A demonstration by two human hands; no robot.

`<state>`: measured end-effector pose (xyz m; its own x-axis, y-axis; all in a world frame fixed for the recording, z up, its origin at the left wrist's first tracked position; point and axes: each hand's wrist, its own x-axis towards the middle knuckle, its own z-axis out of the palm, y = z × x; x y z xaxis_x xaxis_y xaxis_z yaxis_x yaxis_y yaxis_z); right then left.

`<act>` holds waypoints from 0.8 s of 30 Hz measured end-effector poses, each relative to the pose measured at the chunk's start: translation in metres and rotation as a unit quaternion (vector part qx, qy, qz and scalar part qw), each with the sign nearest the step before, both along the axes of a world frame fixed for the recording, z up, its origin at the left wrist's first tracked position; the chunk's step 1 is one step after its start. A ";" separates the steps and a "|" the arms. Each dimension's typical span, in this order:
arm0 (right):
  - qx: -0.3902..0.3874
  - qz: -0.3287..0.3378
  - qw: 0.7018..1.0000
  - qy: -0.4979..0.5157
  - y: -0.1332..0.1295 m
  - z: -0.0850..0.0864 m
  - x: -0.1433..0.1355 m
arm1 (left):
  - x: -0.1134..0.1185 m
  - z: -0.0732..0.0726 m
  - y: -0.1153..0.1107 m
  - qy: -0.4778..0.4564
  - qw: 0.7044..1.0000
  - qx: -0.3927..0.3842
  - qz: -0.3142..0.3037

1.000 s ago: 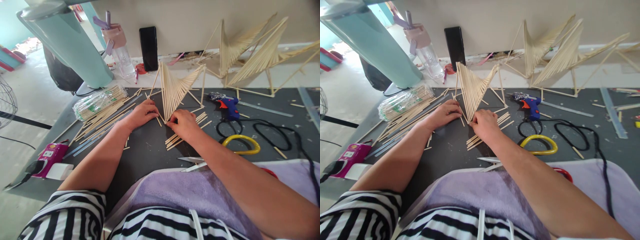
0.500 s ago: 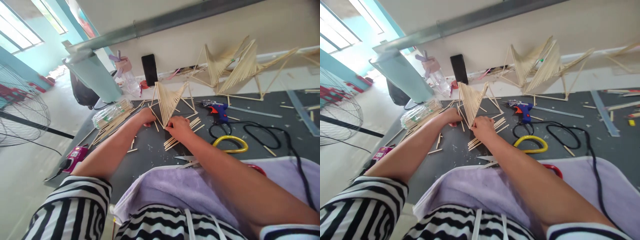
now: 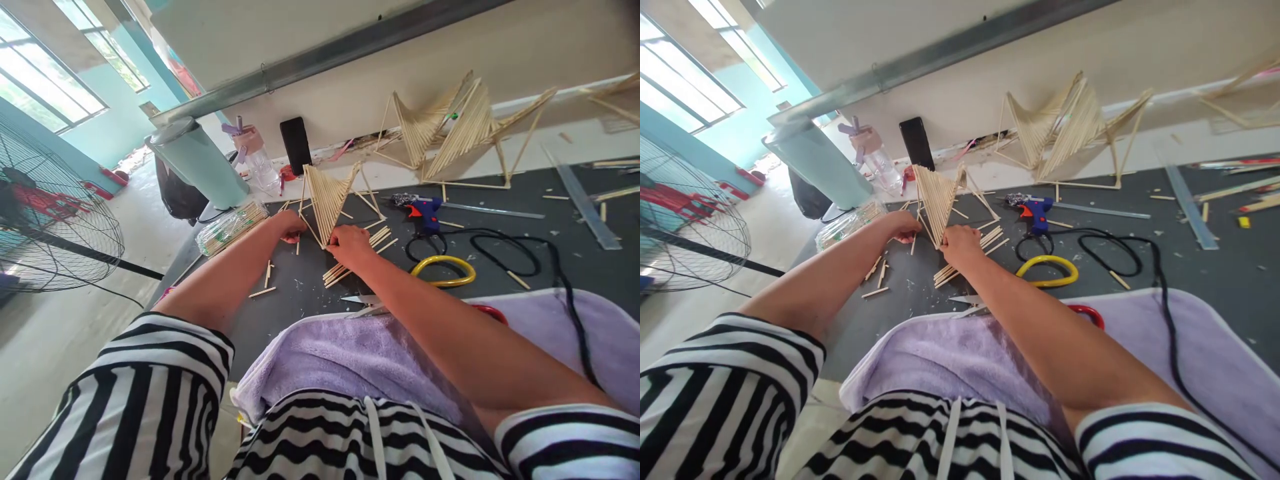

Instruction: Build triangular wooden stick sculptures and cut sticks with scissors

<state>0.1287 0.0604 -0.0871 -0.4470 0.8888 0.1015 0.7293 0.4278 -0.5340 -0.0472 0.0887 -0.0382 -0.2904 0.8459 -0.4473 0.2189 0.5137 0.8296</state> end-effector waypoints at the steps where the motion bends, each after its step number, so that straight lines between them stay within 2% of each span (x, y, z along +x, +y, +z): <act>1: 0.001 0.000 1.000 0.001 0.000 0.000 0.000 | -0.001 0.000 0.000 0.018 1.000 -0.025 -0.001; 5: 0.015 0.004 1.000 0.003 0.001 -0.003 0.000 | -0.009 0.006 -0.007 0.093 0.988 -0.119 -0.018; 8: 0.025 0.003 1.000 0.004 0.002 -0.005 -0.001 | -0.019 0.015 -0.022 0.114 0.982 -0.147 -0.038; 11: 0.025 0.005 1.000 0.008 0.002 -0.006 -0.001 | -0.025 0.024 -0.037 0.107 0.984 -0.134 -0.051; 14: 0.014 0.007 1.000 0.013 0.002 -0.005 -0.001 | -0.022 0.027 -0.045 0.050 0.996 -0.068 -0.035; 18: 0.007 -0.008 1.000 0.022 0.003 -0.004 0.001 | -0.008 0.010 -0.048 -0.046 0.998 0.022 -0.032; 24: 0.011 0.011 0.999 0.030 0.006 -0.007 0.004 | 0.002 -0.023 -0.048 -0.118 0.989 0.065 -0.066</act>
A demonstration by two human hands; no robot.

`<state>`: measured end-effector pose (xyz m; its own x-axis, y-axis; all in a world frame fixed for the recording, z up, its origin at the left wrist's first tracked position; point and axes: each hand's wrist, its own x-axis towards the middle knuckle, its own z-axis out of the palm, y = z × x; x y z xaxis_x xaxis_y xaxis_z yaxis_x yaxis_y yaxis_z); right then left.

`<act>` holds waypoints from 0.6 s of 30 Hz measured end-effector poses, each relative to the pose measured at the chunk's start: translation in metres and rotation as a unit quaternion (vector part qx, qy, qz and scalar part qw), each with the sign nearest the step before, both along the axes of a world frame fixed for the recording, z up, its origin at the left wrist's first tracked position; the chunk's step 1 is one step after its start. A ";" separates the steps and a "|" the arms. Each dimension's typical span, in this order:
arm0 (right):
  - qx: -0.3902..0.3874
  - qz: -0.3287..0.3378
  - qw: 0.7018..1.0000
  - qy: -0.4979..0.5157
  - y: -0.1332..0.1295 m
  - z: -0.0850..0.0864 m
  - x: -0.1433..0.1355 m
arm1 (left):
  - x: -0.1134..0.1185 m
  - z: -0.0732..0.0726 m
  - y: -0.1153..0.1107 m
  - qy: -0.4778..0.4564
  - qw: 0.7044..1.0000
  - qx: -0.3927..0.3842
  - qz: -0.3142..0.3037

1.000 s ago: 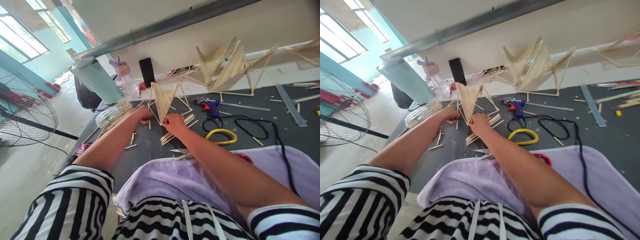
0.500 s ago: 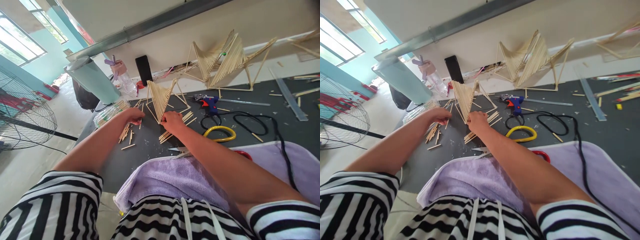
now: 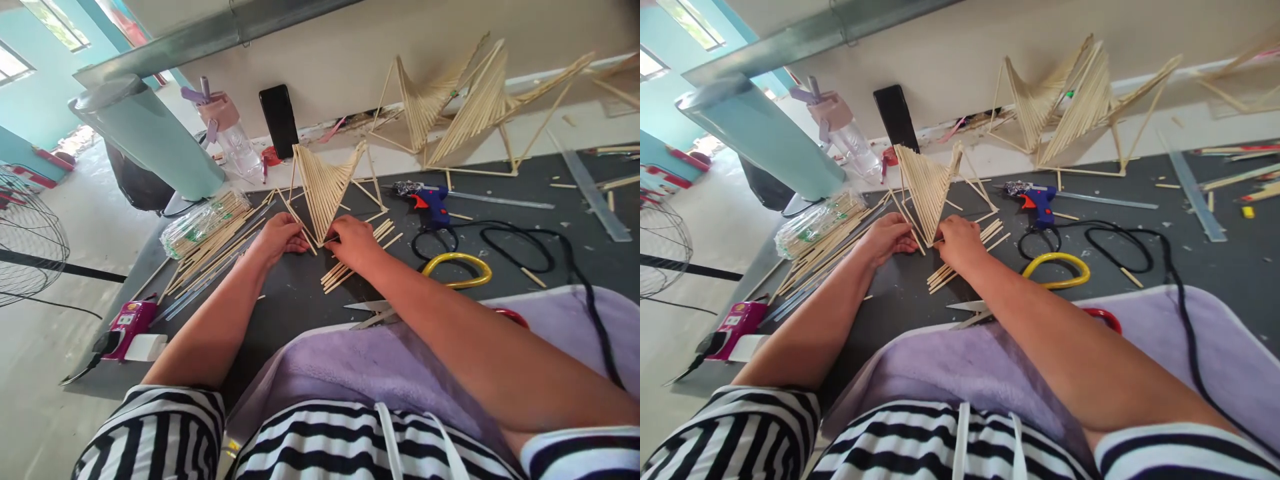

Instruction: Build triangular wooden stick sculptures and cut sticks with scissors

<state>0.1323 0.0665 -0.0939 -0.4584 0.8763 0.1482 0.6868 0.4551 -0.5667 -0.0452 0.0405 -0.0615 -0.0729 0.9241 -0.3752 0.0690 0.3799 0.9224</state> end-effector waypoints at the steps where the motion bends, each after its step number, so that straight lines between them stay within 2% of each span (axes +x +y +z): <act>1: 0.001 0.002 1.000 0.002 0.000 0.000 0.000 | -0.001 -0.003 0.000 -0.008 1.000 0.011 0.005; 7: -0.003 0.008 1.000 0.016 -0.001 0.000 0.001 | -0.008 -0.011 0.003 -0.025 0.997 0.045 0.059; 18: -0.002 0.000 1.000 0.014 -0.002 0.000 0.001 | -0.003 -0.012 0.004 -0.011 0.996 0.043 0.071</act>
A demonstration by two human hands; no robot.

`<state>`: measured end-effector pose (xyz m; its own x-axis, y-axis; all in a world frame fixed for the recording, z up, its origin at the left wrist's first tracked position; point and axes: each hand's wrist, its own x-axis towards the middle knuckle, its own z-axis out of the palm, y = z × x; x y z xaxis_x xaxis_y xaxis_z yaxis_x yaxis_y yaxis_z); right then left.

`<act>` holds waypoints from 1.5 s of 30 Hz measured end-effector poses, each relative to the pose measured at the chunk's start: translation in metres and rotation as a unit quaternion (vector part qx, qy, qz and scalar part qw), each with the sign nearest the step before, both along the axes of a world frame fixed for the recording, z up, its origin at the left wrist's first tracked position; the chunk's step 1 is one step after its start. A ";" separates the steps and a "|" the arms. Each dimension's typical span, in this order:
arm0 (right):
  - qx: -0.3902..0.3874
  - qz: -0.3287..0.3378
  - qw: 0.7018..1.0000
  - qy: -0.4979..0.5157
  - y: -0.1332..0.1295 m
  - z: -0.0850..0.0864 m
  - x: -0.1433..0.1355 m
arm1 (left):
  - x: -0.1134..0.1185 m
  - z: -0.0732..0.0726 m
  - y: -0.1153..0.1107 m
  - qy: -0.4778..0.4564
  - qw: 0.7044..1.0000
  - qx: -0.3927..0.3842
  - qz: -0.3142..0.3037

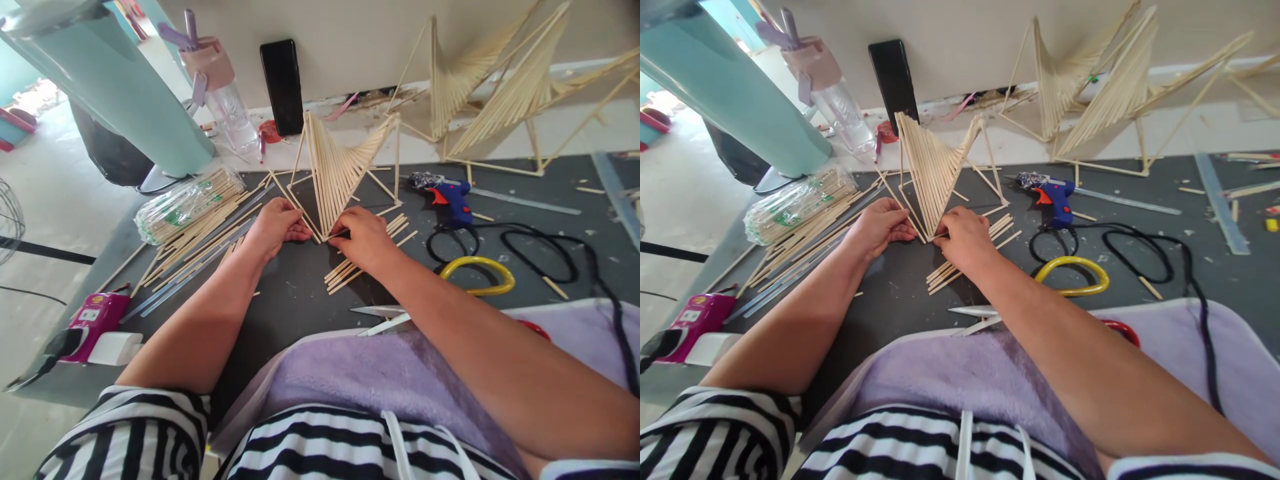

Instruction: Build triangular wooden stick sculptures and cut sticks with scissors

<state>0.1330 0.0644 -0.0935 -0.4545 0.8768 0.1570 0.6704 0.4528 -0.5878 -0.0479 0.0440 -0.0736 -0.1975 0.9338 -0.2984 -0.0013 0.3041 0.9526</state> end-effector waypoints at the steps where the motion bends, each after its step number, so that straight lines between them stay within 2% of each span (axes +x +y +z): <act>1: 0.002 0.001 1.000 0.001 0.000 0.000 0.000 | 0.001 0.000 0.000 0.002 1.000 0.001 0.000; 27: -0.010 0.005 1.000 -0.009 0.001 0.003 0.000 | 0.000 -0.002 0.002 0.009 1.000 0.001 -0.005; 45: -0.013 0.017 1.000 -0.009 0.002 0.003 0.002 | 0.005 0.003 0.001 0.015 1.000 -0.011 0.015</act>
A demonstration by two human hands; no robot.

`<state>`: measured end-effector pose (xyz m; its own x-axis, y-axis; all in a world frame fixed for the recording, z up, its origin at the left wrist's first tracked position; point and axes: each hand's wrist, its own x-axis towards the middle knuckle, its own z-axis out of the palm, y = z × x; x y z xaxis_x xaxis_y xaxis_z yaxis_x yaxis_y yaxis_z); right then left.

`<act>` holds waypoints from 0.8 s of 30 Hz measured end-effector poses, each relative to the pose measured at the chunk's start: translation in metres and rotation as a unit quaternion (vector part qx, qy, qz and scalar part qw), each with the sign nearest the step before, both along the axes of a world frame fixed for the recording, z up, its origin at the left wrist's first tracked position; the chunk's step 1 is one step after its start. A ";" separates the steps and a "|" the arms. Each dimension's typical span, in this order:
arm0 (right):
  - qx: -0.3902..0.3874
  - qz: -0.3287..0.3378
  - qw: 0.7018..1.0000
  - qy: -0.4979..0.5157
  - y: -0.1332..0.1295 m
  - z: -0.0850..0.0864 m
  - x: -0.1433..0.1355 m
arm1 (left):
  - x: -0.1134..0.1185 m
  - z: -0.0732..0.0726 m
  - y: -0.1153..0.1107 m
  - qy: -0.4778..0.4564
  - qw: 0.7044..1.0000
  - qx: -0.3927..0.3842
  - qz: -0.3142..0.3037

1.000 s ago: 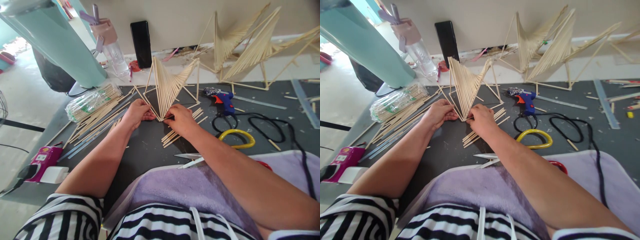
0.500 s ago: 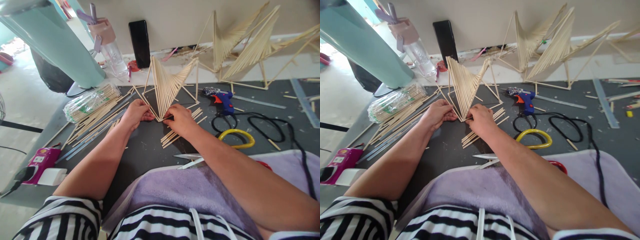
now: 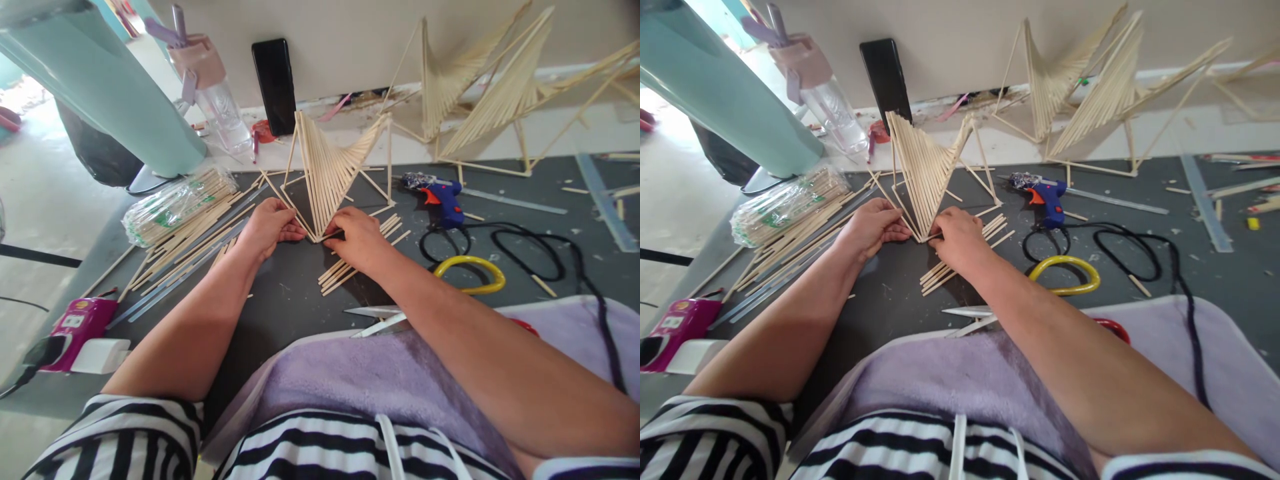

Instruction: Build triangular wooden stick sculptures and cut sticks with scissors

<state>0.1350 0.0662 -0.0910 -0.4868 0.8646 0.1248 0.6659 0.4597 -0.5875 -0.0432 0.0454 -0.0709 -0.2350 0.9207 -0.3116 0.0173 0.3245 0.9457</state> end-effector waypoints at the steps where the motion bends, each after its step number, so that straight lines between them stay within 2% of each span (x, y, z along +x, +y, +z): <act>1: 0.002 0.001 1.000 -0.001 0.000 0.000 0.000 | 0.001 0.001 0.000 -0.001 1.000 0.000 0.001; 24: 0.010 0.002 1.000 -0.007 0.000 -0.001 0.000 | 0.001 0.002 -0.001 -0.004 1.000 0.000 -0.007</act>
